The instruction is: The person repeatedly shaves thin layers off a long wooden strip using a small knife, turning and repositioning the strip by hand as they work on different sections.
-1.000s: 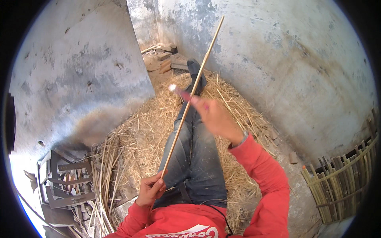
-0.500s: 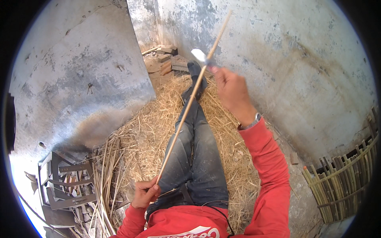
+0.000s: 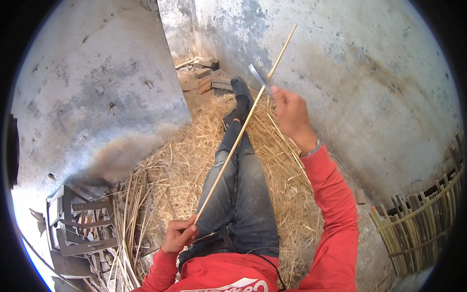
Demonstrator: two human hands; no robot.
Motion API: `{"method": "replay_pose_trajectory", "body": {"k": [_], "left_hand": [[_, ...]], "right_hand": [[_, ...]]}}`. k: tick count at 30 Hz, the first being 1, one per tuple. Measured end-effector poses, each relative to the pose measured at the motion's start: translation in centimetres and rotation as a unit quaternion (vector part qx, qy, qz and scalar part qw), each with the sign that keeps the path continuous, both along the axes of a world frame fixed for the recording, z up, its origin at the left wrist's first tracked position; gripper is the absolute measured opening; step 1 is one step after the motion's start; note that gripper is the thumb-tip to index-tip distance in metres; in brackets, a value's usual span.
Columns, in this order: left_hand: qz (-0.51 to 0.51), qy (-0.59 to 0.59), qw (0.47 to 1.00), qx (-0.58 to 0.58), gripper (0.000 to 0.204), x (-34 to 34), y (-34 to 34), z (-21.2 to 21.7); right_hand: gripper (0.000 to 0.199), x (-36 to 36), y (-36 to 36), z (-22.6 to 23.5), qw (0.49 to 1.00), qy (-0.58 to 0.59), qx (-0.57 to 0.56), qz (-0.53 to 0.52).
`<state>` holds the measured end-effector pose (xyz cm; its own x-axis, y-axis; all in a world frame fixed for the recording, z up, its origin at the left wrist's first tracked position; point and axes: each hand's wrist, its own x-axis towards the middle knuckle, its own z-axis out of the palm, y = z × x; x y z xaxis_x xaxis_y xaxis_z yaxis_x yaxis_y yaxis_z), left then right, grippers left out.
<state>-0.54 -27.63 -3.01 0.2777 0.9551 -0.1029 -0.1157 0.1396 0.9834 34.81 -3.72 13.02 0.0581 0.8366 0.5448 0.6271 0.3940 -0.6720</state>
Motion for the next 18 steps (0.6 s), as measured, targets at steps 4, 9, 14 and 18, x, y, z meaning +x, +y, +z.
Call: {"method": "replay_pose_trajectory", "body": {"k": [4, 9, 14, 18], "left_hand": [[0.041, 0.005, 0.999, 0.003, 0.040, -0.3, 1.1, -0.1], [0.016, 0.000, 1.000, 0.016, 0.040, -0.7, 1.1, -0.1], [0.024, -0.011, 1.000, 0.008, 0.040, -0.5, 1.6, 0.3], [0.042, -0.030, 0.998, -0.027, 0.040, -0.3, 2.0, -0.3]], "right_hand": [[0.049, -5.7, -3.2, -4.3, 0.984, -0.033, 0.071, 0.161], [0.045, -2.8, -0.6, -0.2, 0.999, -0.003, 0.029, -0.016], [0.040, -6.2, -2.7, -3.6, 0.981, -0.072, 0.100, 0.147], [0.041, -7.1, -4.0, -4.4, 0.977, -0.132, 0.051, 0.157]]}}
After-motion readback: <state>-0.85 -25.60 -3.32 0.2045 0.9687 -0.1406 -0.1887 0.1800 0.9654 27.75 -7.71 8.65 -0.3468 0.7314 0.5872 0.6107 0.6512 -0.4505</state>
